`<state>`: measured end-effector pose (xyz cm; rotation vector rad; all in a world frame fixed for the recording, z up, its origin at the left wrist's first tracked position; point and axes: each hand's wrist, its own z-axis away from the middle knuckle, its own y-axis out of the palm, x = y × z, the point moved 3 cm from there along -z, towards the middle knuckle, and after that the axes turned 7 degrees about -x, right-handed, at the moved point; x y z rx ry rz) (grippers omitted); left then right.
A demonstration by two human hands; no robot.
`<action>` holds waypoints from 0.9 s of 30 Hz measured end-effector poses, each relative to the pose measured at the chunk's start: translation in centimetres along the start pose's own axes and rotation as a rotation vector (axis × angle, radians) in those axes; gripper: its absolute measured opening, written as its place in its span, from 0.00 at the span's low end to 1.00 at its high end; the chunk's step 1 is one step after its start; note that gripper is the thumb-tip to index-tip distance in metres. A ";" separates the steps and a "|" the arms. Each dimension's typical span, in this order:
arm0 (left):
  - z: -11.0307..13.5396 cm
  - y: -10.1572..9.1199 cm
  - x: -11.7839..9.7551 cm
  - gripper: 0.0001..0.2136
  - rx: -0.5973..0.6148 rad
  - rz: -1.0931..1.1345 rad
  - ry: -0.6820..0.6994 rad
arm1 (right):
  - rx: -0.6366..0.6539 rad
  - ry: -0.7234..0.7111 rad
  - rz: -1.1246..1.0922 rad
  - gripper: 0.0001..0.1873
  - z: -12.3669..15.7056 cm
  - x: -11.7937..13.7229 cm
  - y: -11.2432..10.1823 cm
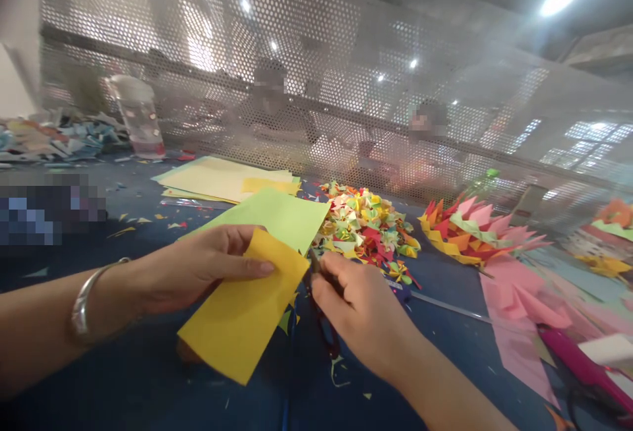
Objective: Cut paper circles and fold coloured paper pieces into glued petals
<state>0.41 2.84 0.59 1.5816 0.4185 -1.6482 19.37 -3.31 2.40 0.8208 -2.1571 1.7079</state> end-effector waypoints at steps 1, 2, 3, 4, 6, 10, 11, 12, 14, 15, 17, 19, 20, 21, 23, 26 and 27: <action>0.1 0.4 0.3 0.08 0.019 0.016 -0.009 | 0.005 0.003 -0.046 0.13 0.1 0.2 0.3; 0.1 0.8 0.6 0.08 0.026 0.032 -0.021 | 0.009 0.004 -0.086 0.12 0.2 0.4 0.6; 0.1 1.1 0.9 0.07 0.022 0.049 -0.034 | 0.011 0.003 -0.120 0.12 0.3 0.5 0.9; 0.1 1.4 1.1 0.07 0.012 0.067 -0.044 | 0.014 0.003 -0.151 0.13 0.3 0.6 1.1; 0.0 1.5 1.4 0.07 -0.023 0.097 -0.050 | 0.017 0.009 -0.225 0.13 0.4 0.8 1.4; -0.2 1.3 1.3 0.10 -0.088 0.119 -0.004 | 0.028 0.027 -0.485 0.09 0.4 0.9 1.8; -0.1 1.2 1.2 0.11 -0.098 0.120 0.004 | 0.032 0.043 -0.557 0.10 0.4 1.0 2.0; -0.1 1.1 1.0 0.11 -0.103 0.122 0.008 | 0.027 0.066 -0.619 0.11 0.4 0.9 2.1; 0.0 1.2 0.8 0.11 -0.109 0.129 0.009 | -0.002 0.123 -0.713 0.13 0.5 0.8 2.4; 0.1 1.3 0.8 0.11 -0.103 0.135 0.009 | -0.026 0.150 -0.755 0.14 0.5 0.8 2.5; 0.2 1.5 0.7 0.10 -0.075 0.146 0.014 | -0.046 0.216 -0.839 0.16 0.6 0.6 3.0; 0.3 1.6 0.8 0.10 -0.063 0.143 0.021 | -0.007 0.298 -0.899 0.17 0.8 0.4 3.5; 0.3 1.6 0.9 0.10 -0.068 0.136 0.023 | 0.021 0.338 -0.917 0.17 0.8 0.3 3.8; 0.3 1.6 0.9 0.09 -0.078 0.128 0.022 | 0.049 0.370 -0.931 0.17 0.9 0.3 4.1; 0.4 1.6 1.0 0.09 -0.081 0.120 0.019 | 0.076 0.401 -0.956 0.17 1.1 0.2 4.3; 0.5 1.7 1.0 0.10 -0.048 0.125 0.017 | 0.047 0.406 -0.955 0.17 1.3 0.2 4.2; 0.5 1.6 1.0 0.10 -0.048 0.126 0.019 | 0.033 0.409 -0.944 0.18 1.3 0.2 4.1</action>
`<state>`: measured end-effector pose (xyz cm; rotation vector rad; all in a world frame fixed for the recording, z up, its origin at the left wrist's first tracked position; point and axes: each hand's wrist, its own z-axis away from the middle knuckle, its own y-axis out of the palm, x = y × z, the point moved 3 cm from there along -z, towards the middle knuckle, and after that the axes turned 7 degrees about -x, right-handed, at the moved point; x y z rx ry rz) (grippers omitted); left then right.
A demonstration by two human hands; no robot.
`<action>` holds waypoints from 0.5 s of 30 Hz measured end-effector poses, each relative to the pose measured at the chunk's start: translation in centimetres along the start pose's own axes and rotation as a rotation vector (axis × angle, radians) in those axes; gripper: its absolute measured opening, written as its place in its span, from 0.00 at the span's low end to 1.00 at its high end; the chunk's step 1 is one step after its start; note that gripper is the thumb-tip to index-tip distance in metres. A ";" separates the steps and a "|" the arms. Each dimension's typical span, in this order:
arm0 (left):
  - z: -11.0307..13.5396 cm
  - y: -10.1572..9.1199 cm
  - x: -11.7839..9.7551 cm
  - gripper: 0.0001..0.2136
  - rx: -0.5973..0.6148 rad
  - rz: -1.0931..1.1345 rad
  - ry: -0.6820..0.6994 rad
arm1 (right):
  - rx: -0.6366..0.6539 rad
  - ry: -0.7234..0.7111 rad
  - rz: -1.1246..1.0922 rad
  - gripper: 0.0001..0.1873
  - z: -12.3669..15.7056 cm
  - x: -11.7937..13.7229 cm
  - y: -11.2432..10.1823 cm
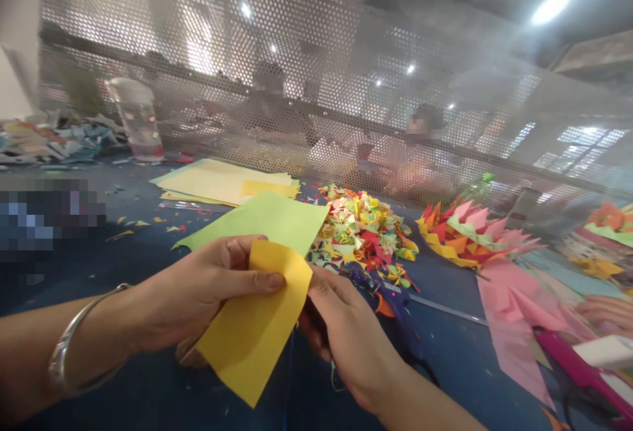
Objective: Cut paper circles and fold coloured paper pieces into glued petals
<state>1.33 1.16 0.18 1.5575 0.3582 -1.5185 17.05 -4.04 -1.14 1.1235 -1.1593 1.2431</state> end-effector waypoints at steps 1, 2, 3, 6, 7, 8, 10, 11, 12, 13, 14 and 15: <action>0.0 -0.1 -0.1 0.10 -0.008 -0.002 0.005 | -0.013 0.002 0.008 0.19 0.1 0.1 -0.1; -0.1 -0.3 -0.2 0.10 -0.023 -0.006 0.017 | -0.027 0.006 0.016 0.21 0.1 0.3 -0.2; -0.1 -0.6 -0.3 0.10 -0.039 -0.016 0.032 | -0.047 0.005 0.025 0.21 0.1 0.5 -0.4; -0.5 -1.3 -0.5 0.11 -0.067 -0.064 0.082 | -0.121 -0.067 0.089 0.22 0.1 1.5 -1.1; -0.6 -1.6 -0.6 0.11 -0.069 -0.078 0.093 | -0.145 -0.116 0.130 0.22 0.1 1.8 -1.3; -0.7 -1.8 -0.6 0.11 -0.072 -0.087 0.098 | -0.163 -0.170 0.178 0.22 0.1 2.2 -1.5; -0.8 -2.1 -0.6 0.11 -0.074 -0.097 0.102 | -0.181 -0.256 0.289 0.22 0.2 2.6 -1.8; -0.8 -2.1 -0.6 0.10 -0.074 -0.102 0.100 | -0.184 -0.289 0.341 0.22 0.2 2.8 -1.8; -0.8 -2.2 -0.7 0.10 -0.072 -0.107 0.098 | -0.182 -0.314 0.388 0.21 0.2 2.8 -1.9; -0.8 -2.2 -0.7 0.09 -0.067 -0.113 0.096 | -0.171 -0.337 0.429 0.21 0.3 2.9 -1.9; -0.8 -2.1 -0.7 0.09 -0.061 -0.118 0.094 | -0.156 -0.359 0.466 0.20 0.3 2.9 -1.8; -0.7 -2.1 -0.7 0.09 -0.053 -0.124 0.088 | -0.143 -0.381 0.499 0.20 0.3 3.0 -1.8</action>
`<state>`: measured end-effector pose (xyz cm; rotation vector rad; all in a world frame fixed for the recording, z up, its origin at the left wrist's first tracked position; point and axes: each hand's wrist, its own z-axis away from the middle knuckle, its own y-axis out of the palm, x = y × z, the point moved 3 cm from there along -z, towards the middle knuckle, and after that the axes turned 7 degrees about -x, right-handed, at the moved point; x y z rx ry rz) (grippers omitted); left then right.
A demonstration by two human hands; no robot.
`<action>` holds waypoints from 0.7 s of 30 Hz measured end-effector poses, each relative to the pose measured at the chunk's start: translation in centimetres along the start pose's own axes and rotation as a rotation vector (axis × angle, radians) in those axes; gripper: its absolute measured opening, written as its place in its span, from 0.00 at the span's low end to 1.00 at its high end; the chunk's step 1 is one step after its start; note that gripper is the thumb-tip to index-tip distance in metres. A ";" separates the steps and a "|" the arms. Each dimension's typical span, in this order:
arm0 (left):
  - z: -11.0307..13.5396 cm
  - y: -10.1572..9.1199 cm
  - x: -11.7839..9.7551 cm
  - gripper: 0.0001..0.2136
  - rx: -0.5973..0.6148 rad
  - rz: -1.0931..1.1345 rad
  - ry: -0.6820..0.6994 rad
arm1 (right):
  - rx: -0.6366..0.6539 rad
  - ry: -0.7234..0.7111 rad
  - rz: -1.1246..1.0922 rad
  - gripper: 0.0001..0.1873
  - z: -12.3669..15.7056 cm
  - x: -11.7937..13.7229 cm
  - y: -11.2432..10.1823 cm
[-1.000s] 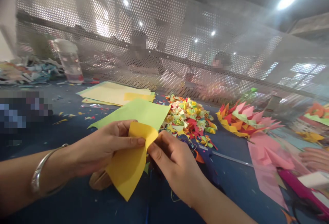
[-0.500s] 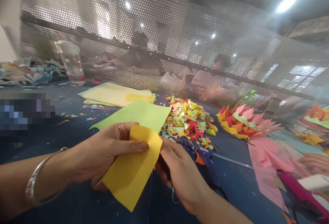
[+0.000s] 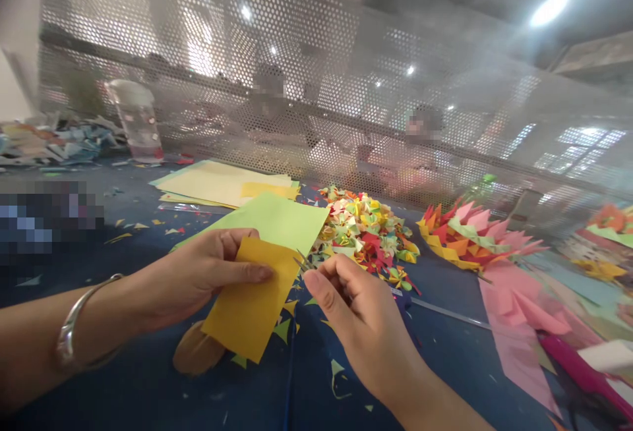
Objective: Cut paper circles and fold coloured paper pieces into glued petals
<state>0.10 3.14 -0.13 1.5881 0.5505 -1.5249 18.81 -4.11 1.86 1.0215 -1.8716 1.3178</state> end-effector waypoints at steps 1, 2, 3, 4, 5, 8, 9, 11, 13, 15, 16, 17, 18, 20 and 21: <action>0.0 0.0 0.0 0.10 0.006 -0.005 -0.005 | 0.010 -0.026 0.027 0.19 0.0 0.0 0.0; 0.0 0.0 0.0 0.10 0.012 -0.009 -0.008 | 0.016 -0.047 0.051 0.19 0.0 0.1 0.0; 0.0 0.0 0.0 0.11 0.014 -0.013 -0.011 | 0.016 -0.063 0.071 0.19 -0.1 0.1 -0.1; 0.0 0.0 0.0 0.11 0.015 -0.017 -0.012 | 0.014 -0.073 0.086 0.19 -0.1 0.1 -0.1; 0.0 0.0 0.0 0.11 0.015 -0.020 -0.012 | 0.011 -0.080 0.099 0.18 -0.2 0.1 -0.2; -0.1 -0.1 -0.1 0.12 0.018 -0.019 -0.010 | 0.010 -0.093 0.134 0.18 -0.2 0.1 -0.2; -0.1 -0.1 -0.1 0.12 0.022 -0.017 -0.013 | 0.012 -0.094 0.143 0.18 -0.2 0.0 -0.2; -0.2 0.0 -0.2 0.11 0.033 -0.016 -0.022 | 0.007 -0.099 0.151 0.18 -0.1 0.0 -0.2; -0.2 0.1 -0.1 0.10 0.044 -0.018 -0.032 | 0.001 -0.109 0.154 0.18 0.0 0.0 -0.2; -0.1 0.2 0.0 0.09 0.050 -0.020 -0.042 | 0.004 -0.114 0.161 0.18 0.1 -0.1 -0.2; 0.0 0.2 0.0 0.08 0.050 -0.022 -0.046 | 0.009 -0.115 0.165 0.18 0.1 -0.1 -0.2; 0.0 0.2 0.1 0.08 0.048 -0.024 -0.048 | 0.016 -0.116 0.170 0.18 0.1 0.0 -0.1; 0.1 0.2 0.1 0.08 0.046 -0.026 -0.048 | 0.018 -0.120 0.175 0.18 0.1 0.0 -0.1; 0.1 0.2 0.1 0.08 0.045 -0.030 -0.041 | 0.019 -0.128 0.185 0.19 0.1 0.1 -0.2; 0.1 0.1 0.1 0.09 0.047 -0.033 -0.037 | 0.020 -0.132 0.190 0.19 0.1 0.2 -0.2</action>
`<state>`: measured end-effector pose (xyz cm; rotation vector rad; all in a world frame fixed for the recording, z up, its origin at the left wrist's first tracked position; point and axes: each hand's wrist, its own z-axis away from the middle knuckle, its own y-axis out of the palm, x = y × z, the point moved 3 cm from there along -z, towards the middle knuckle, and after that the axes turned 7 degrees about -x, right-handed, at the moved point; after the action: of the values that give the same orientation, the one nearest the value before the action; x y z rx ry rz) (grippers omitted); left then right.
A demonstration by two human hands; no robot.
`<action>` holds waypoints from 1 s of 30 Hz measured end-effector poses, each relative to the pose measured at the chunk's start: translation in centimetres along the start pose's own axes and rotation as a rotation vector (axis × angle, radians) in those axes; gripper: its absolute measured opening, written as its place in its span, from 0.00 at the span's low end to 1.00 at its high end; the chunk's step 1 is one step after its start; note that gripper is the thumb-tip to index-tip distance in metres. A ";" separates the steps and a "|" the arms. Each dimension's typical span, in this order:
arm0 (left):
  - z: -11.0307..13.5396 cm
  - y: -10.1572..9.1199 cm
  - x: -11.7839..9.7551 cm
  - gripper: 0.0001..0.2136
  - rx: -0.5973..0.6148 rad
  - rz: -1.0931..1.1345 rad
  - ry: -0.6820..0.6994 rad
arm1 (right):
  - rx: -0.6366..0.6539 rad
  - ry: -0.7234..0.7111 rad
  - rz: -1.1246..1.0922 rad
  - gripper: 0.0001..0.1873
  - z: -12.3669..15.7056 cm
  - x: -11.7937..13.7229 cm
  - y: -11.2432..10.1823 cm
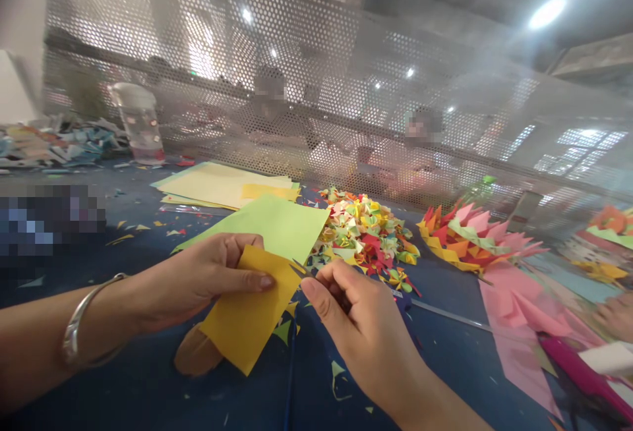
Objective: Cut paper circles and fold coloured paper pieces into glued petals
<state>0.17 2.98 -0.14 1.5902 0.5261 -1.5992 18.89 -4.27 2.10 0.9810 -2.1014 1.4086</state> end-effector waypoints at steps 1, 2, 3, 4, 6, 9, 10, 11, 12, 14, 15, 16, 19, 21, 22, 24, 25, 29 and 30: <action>0.0 0.0 0.0 0.09 0.004 -0.002 0.002 | 0.001 0.000 0.005 0.19 0.0 0.0 0.0; 0.0 0.0 0.0 0.10 0.006 -0.005 0.002 | 0.002 -0.002 0.009 0.19 0.0 0.1 -0.1; 0.0 0.0 0.0 0.10 0.008 -0.008 0.002 | 0.004 -0.001 0.012 0.19 0.0 0.1 -0.1; 0.0 -0.1 0.0 0.11 0.009 -0.011 0.002 | 0.006 -0.002 0.015 0.19 0.0 0.1 -0.1; 0.0 0.0 0.0 0.11 0.010 -0.013 0.003 | 0.008 -0.005 0.022 0.18 0.0 0.1 -0.1; 0.0 0.0 0.0 0.11 0.012 -0.006 0.000 | 0.013 -0.005 0.034 0.18 0.0 0.1 -0.1; 0.0 0.0 0.0 0.11 0.016 0.000 -0.002 | 0.013 -0.003 0.040 0.18 0.0 0.0 -0.1; 0.0 0.0 -0.1 0.10 0.021 0.007 -0.001 | 0.010 -0.001 0.049 0.18 0.0 0.0 -0.1; -0.1 0.0 -0.1 0.10 0.027 0.015 -0.001 | 0.008 -0.001 0.057 0.19 0.0 0.0 -0.1; -0.1 0.1 -0.1 0.10 0.041 0.031 0.002 | 0.001 -0.012 0.072 0.19 0.0 -0.1 -0.1; -0.1 0.1 -0.1 0.09 0.047 0.035 0.000 | -0.002 -0.020 0.079 0.19 0.1 0.0 -0.1; -0.1 0.1 -0.1 0.09 0.049 0.033 -0.004 | -0.003 -0.027 0.085 0.20 0.1 0.0 -0.1; 0.0 0.1 0.0 0.11 0.037 0.011 -0.028 | -0.004 -0.033 0.100 0.20 0.1 0.0 -0.1; 0.1 0.1 0.0 0.13 0.019 -0.001 -0.037 | 0.001 -0.029 0.102 0.20 0.1 0.0 -0.1; 0.0 0.1 0.0 0.13 0.011 -0.007 -0.035 | 0.004 -0.023 0.104 0.20 0.1 0.1 -0.1; 0.0 0.1 0.0 0.14 -0.004 -0.017 -0.024 | 0.007 -0.017 0.103 0.20 0.1 0.1 0.0; 0.0 0.1 0.0 0.14 -0.011 -0.024 -0.019 | 0.007 -0.018 0.101 0.20 0.1 0.1 0.0; 0.1 0.2 0.0 0.15 -0.034 -0.042 -0.022 | 0.004 -0.032 0.099 0.19 0.1 0.2 0.0; 0.1 0.2 0.1 0.15 -0.036 -0.047 -0.026 | 0.002 -0.033 0.104 0.19 0.1 0.1 0.0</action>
<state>0.27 2.81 -0.13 1.5390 0.5795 -1.6339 18.85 -4.43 2.17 0.9128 -2.2040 1.4540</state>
